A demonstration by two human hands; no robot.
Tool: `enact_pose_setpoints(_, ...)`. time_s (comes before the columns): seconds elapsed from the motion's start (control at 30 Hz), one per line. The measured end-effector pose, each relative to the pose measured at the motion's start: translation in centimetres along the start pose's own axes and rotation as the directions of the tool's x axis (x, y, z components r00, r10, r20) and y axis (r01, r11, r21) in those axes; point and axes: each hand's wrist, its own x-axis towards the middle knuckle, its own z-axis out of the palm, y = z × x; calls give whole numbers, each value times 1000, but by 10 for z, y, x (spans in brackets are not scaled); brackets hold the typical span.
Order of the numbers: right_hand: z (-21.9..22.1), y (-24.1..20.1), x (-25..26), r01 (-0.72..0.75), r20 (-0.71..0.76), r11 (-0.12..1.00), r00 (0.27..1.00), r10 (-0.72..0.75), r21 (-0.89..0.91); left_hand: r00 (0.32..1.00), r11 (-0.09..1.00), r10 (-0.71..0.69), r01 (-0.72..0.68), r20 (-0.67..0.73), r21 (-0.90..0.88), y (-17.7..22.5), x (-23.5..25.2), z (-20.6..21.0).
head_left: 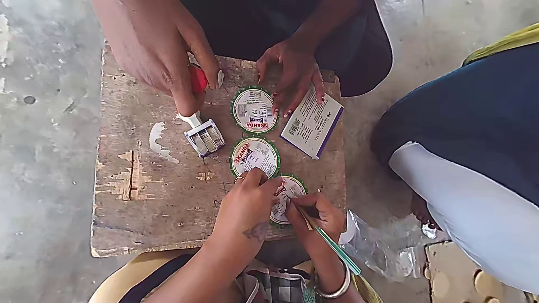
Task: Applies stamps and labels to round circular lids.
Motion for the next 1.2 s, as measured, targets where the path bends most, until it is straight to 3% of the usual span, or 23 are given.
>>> enact_pose_setpoints(0.77, 2, 2, -1, -22, -37, 1000, 999, 22, -10, 1000, 1000, 12, -12, -10, -3, -2, -1, 2)
enact_pose_setpoints(1.2, -2, 2, -3, -17, -26, 1000, 1000, 17, 11, 995, 994, -90, 92, 35, -61, 0, 4, -4)
